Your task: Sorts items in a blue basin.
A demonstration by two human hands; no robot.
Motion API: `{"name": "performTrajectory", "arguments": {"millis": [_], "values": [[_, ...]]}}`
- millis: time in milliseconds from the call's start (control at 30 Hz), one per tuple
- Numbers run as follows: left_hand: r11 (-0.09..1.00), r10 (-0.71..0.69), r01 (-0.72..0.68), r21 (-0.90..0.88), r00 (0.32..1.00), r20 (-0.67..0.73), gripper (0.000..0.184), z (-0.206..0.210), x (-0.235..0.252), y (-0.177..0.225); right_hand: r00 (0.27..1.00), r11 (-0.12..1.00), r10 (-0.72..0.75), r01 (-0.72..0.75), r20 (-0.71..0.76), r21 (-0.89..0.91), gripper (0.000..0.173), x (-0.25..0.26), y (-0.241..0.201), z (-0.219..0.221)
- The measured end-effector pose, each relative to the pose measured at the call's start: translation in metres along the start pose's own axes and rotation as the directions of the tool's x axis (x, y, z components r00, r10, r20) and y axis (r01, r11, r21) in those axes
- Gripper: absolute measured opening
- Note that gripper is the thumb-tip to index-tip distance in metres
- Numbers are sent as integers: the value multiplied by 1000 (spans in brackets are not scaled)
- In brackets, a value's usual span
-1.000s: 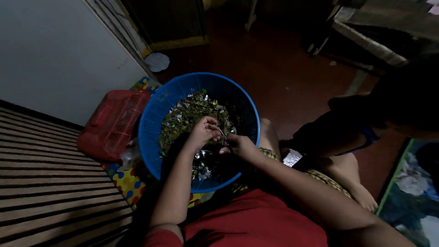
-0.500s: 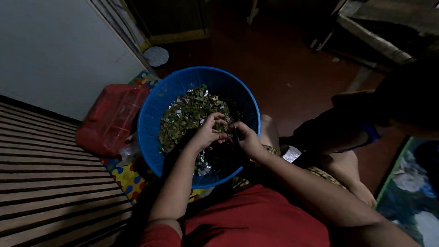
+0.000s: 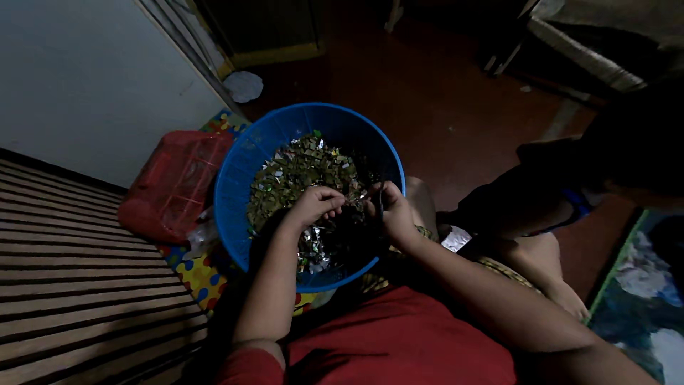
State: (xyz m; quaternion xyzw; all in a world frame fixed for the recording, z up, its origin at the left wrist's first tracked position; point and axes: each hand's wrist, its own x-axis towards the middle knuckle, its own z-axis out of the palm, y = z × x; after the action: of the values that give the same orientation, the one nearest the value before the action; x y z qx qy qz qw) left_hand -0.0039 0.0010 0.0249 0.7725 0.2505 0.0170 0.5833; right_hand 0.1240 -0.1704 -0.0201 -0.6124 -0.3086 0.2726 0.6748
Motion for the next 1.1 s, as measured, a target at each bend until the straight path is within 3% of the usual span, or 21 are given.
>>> {"name": "performTrajectory", "arguments": {"millis": [100, 200, 300, 633, 1000, 1100], "values": [[996, 73, -78, -52, 992, -102, 9, -1, 2, -7, 994, 987, 47, -31, 98, -155, 32, 1, -5, -2], [971, 144, -185, -151, 958, -246, 6, 2, 3, -9, 973, 911, 111, -19, 202, -411, 54, 2, -9, -1], [952, 166, -232, -197, 939, -302, 5, 3, 1, -9, 950, 865, 132, 30, 284, -501, 64, 2, -11, 2], [941, 235, -288, -176, 933, -271, 8, 6, 1, -12, 944, 869, 160, 4, 288, -495, 50, -5, -16, 0], [939, 244, -304, -159, 918, -314, 10, 5, 2, -15, 931, 862, 207, -28, 301, -506, 46, -4, -21, 1], [939, 249, -308, -151, 915, -316, 11, 5, 3, -16, 927, 867, 231, -59, 294, -495, 53, -1, -19, 1]]}}
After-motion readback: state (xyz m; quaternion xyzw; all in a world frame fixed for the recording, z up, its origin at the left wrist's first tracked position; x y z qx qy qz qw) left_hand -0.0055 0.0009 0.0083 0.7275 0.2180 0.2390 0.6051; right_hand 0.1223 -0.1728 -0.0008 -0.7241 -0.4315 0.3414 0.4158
